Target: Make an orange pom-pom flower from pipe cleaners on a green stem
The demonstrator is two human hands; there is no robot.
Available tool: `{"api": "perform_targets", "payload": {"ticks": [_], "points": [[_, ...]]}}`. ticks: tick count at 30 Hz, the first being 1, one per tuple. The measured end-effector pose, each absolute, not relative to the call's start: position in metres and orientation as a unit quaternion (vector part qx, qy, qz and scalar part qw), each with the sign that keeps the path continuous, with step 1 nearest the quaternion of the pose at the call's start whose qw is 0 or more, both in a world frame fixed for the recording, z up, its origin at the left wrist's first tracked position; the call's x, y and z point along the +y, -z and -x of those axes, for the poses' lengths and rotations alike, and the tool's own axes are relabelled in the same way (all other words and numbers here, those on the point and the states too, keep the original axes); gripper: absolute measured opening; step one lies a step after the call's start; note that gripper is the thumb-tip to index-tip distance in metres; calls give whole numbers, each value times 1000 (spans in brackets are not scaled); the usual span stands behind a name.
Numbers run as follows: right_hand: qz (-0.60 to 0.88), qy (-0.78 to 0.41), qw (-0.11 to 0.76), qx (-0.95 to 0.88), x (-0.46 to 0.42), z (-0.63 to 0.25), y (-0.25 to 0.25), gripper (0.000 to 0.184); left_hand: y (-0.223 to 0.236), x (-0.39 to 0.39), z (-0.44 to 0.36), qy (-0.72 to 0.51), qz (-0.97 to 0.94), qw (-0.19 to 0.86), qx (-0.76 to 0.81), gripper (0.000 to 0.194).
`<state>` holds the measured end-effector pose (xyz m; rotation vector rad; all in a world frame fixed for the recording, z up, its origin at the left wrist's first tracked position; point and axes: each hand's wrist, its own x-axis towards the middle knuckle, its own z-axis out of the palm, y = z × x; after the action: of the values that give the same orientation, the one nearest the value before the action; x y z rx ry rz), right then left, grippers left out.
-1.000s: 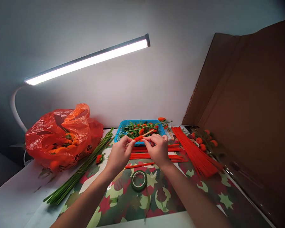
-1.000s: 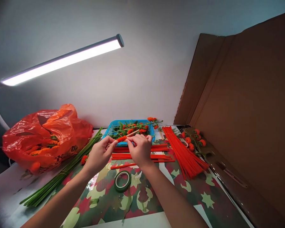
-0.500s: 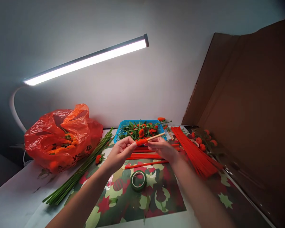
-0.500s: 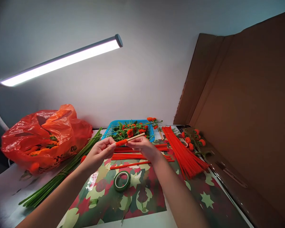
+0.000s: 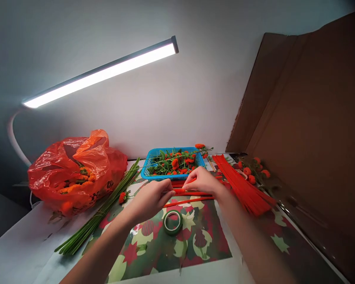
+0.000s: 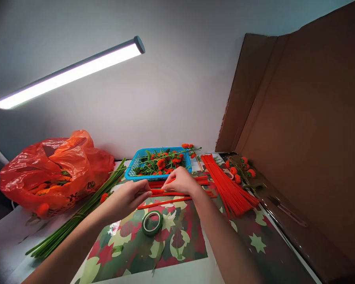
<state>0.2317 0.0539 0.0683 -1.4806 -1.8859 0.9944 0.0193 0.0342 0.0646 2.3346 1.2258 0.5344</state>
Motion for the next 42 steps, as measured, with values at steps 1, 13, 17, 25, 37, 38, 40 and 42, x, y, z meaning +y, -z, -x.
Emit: {"api": "perform_targets", "payload": {"ticks": [1,13,17,25,37,38,40,42], "points": [[573,-333,280,-695,53,-227,-67,4,-63,33,-22,-194,-842,189,466,21],[546,-68,549,-629,47,-188,-43,15,-32,41,-51,-503,-570,425,492,33],[457,-270,662,-530,51,-182,-37,15,-32,39,-54,-519,-513,513,452,40],[285,-596,588,-466,73,-200,-28,42,-34,42,-49,-487,-488,645,328,52],[285,-642,351,-619,80,-233,-17,51,-40,55,-19,-312,-606,674,285,36],[300,-631,326,-637,80,-236,-19,48,-44,55,-15,-284,-645,641,305,34],[335,-599,281,-671,80,-241,-21,38,-51,54,-11,-234,-710,564,351,32],[377,-550,262,-697,79,-243,-24,25,-54,51,-11,-213,-749,489,393,29]]}}
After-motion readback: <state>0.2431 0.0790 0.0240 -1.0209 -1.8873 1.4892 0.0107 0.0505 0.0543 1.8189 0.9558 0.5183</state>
